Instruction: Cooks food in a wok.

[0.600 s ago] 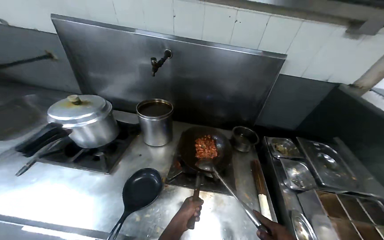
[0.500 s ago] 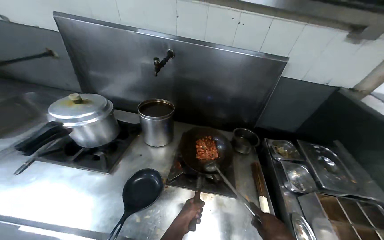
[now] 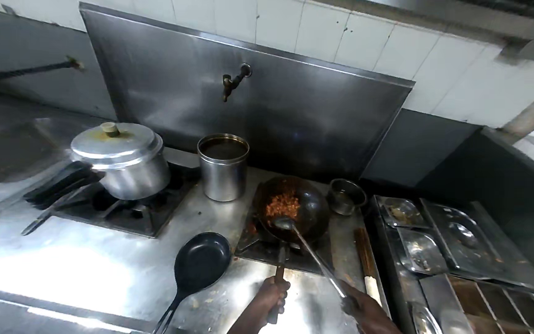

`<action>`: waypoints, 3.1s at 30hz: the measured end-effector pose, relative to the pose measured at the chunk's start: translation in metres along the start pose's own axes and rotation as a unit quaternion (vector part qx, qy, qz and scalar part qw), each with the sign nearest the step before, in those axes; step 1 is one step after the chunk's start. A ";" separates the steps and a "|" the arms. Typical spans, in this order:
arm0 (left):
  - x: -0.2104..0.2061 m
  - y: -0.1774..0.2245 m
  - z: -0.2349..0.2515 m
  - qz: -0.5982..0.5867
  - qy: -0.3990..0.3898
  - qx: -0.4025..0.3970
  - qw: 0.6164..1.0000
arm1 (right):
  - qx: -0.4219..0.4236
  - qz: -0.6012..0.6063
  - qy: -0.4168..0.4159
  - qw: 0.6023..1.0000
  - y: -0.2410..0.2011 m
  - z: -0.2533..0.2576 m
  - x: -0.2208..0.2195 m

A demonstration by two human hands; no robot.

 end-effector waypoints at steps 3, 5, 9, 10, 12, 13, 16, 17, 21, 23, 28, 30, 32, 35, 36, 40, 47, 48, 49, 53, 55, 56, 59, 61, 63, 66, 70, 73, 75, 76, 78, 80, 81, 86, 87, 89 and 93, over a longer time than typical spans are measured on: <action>0.002 0.005 -0.002 -0.002 -0.004 0.009 1.000 | -0.019 0.127 0.051 0.990 0.003 -0.011 0.002; 0.002 0.004 -0.002 -0.006 -0.008 0.011 1.000 | -0.023 0.194 0.104 0.975 -0.010 0.006 -0.001; 0.000 0.005 -0.003 -0.002 0.001 0.014 1.000 | -0.044 0.383 0.067 0.920 -0.052 0.063 -0.004; 0.001 0.006 -0.003 0.002 0.002 0.014 1.000 | -0.039 0.412 0.033 0.910 -0.058 0.073 -0.007; 0.003 0.008 -0.003 0.009 0.005 0.015 1.000 | -0.010 0.391 -0.031 0.920 -0.060 0.081 -0.013; 0.004 0.010 -0.003 0.014 0.006 0.017 1.000 | 0.010 0.338 -0.049 0.940 -0.057 0.079 -0.012; 0.006 0.014 -0.005 0.018 0.011 0.021 1.000 | 0.031 0.012 -0.002 0.999 -0.046 0.061 0.010; 0.006 0.014 -0.006 0.019 0.011 0.022 1.000 | 0.018 -0.121 0.034 0.992 -0.045 0.058 0.021; 0.003 0.012 -0.006 0.022 0.014 0.021 0.999 | -0.079 -0.355 0.135 0.922 -0.043 0.055 0.036; 0.003 0.011 -0.006 0.015 0.016 0.020 1.000 | -0.117 -0.331 0.141 0.926 -0.038 0.053 0.021; 0.005 0.011 -0.006 0.018 0.009 0.012 1.000 | -0.065 0.014 0.089 0.994 -0.011 0.002 -0.036; 0.006 0.010 -0.004 0.015 0.006 0.012 1.000 | -0.025 0.270 0.033 0.962 0.000 -0.027 -0.043; 0.005 0.009 -0.002 0.010 0.001 0.012 1.000 | -0.018 0.388 -0.002 0.921 0.018 -0.041 -0.040; 0.004 0.006 0.000 0.003 0.004 0.014 1.000 | -0.024 0.231 0.053 0.971 0.046 -0.043 -0.013; 0.003 0.005 0.000 0.001 0.006 0.015 1.000 | -0.024 0.142 0.073 0.987 0.049 -0.044 0.003; 0.003 0.004 0.001 0.001 0.005 0.012 1.000 | -0.032 -0.174 0.068 0.982 0.025 -0.071 0.076; 0.004 0.005 0.001 -0.011 0.003 0.013 1.000 | -0.035 -0.167 0.017 0.985 -0.019 -0.005 0.043; 0.004 0.004 0.000 -0.013 0.002 0.014 1.000 | -0.020 -0.065 0.027 0.997 -0.018 0.013 0.025; 0.003 0.006 -0.002 -0.016 0.001 0.015 1.000 | -0.016 0.057 0.029 0.998 -0.020 0.025 0.010; -0.001 0.017 -0.014 -0.040 -0.009 0.020 0.999 | -0.036 0.300 0.070 0.951 -0.047 0.043 -0.013; 0.000 0.018 -0.015 -0.039 -0.013 0.023 0.999 | -0.036 0.331 0.099 0.938 -0.058 0.061 -0.014; 0.001 0.018 -0.014 -0.034 -0.014 0.023 0.999 | -0.030 0.352 0.101 0.930 -0.063 0.073 -0.014; 0.002 0.018 -0.010 -0.014 -0.008 0.026 1.000 | -0.004 0.389 0.040 0.920 -0.077 0.101 -0.018; 0.005 0.019 -0.009 -0.003 0.000 0.032 0.999 | 0.025 0.360 -0.017 0.932 -0.079 0.099 -0.028; 0.010 0.023 -0.008 0.020 0.006 0.035 0.999 | 0.050 0.287 -0.048 0.955 -0.068 0.078 -0.033; 0.029 0.045 -0.011 0.090 0.016 0.037 0.995 | 0.048 0.111 -0.061 0.991 -0.023 0.037 -0.019; 0.059 0.082 -0.012 0.173 0.011 0.043 0.984 | 0.025 -0.178 0.010 0.984 0.037 -0.001 0.041; 0.061 0.089 -0.011 0.182 0.006 0.048 0.982 | -0.033 -0.362 0.066 0.929 0.024 -0.024 0.075; 0.056 0.082 -0.011 0.165 0.002 0.048 0.985 | -0.041 -0.420 0.082 0.903 -0.005 -0.030 0.076; 0.052 0.077 -0.012 0.154 -0.001 0.047 0.987 | -0.033 -0.431 0.085 0.898 -0.021 -0.027 0.071; 0.041 0.063 -0.015 0.121 0.004 0.039 0.992 | -0.004 -0.424 0.105 0.900 -0.048 -0.008 0.057; 0.028 0.045 -0.015 0.079 0.007 0.025 0.997 | 0.003 -0.392 0.130 0.911 -0.067 0.024 0.041; 0.022 0.036 -0.013 0.060 0.010 0.018 0.998 | -0.009 -0.379 0.143 0.914 -0.074 0.041 0.034; 0.002 0.007 -0.005 0.016 0.027 -0.010 0.999 | -0.116 -0.333 0.147 0.924 -0.053 0.073 0.014; 0.002 0.006 -0.005 0.017 0.028 -0.011 0.999 | -0.126 -0.317 0.140 0.930 -0.043 0.065 0.010; 0.003 0.005 -0.004 0.026 0.027 -0.006 0.999 | -0.124 -0.251 0.106 0.954 -0.027 0.037 -0.001; 0.006 0.008 -0.005 0.028 0.026 -0.001 0.999 | -0.040 0.159 0.048 0.985 0.005 -0.024 -0.017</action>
Point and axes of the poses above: each hand's wrist, its own z-axis towards the middle knuckle, its own x-axis out of the back of the hand, y = z × x, the point moved 3 cm from there along z, towards the middle knuckle, and after that the axes turned 12 degrees about -z, right-handed, at the moved point
